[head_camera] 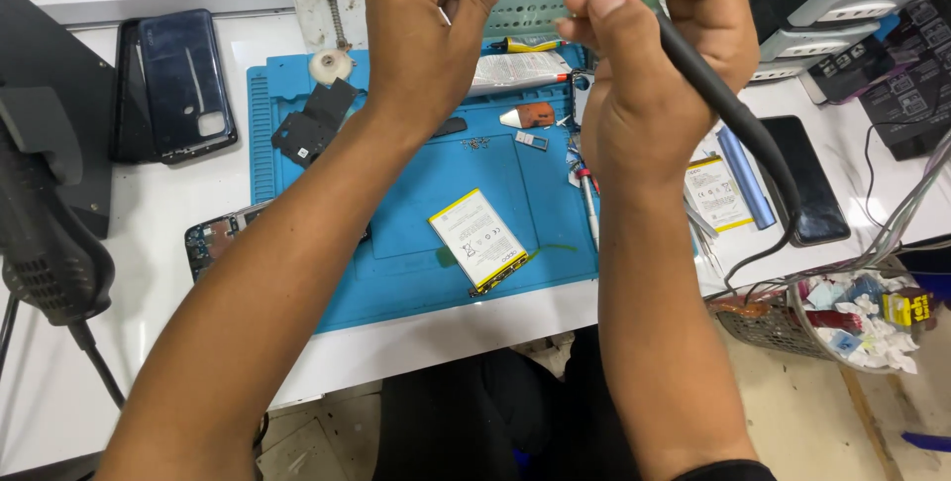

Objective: Soldering a wire onto a mobile phone battery at a repair bench

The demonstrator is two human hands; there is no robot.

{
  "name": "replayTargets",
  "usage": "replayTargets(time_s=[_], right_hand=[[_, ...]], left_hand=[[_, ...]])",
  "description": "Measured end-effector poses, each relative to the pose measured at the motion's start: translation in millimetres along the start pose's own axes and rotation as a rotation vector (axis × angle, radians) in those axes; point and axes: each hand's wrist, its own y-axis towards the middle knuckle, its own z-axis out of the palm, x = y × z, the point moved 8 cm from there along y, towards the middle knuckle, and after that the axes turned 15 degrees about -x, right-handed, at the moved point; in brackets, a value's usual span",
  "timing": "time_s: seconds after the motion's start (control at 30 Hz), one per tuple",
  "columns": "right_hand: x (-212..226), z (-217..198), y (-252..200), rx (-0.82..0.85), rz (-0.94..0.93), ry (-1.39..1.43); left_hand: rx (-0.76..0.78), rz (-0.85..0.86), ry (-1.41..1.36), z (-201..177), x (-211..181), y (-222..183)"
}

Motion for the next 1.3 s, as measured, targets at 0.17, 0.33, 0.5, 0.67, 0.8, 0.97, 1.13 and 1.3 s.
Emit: replayTargets(time_s=[0.17, 0.33, 0.5, 0.67, 0.8, 0.97, 1.13, 1.3], right_hand=[[-8.0, 13.5, 6.7, 0.031, -0.019, -0.055], [-11.1, 17.9, 8.6, 0.089, -0.083, -0.106], [-8.3, 16.0, 10.0, 0.013, -0.11, -0.209], [-6.9, 16.2, 11.6, 0.018, -0.135, -0.231], [-8.7, 14.0, 12.4, 0.017, -0.14, -0.25], [0.1, 5.2, 6.5, -0.024, -0.111, -0.251], [40.7, -27.3, -12.9, -0.026, -0.257, -0.343], [69.8, -97.9, -37.6, -0.189, -0.163, -0.28]], left_hand=[[0.038, 0.014, 0.004, -5.0, -6.5, 4.1], [0.051, 0.029, 0.01, -7.9, -9.4, 5.6], [0.063, 0.06, -0.009, -9.7, -12.6, 5.7], [0.072, 0.088, 0.016, -9.0, -15.2, 5.5], [0.076, 0.084, 0.03, -7.6, -17.1, 5.4], [0.079, 0.063, 0.029, -8.0, -18.4, 1.2], [0.168, 0.035, 0.061, -5.6, -36.5, -23.4], [0.359, 0.12, 0.043, 15.9, -74.5, -67.5]])
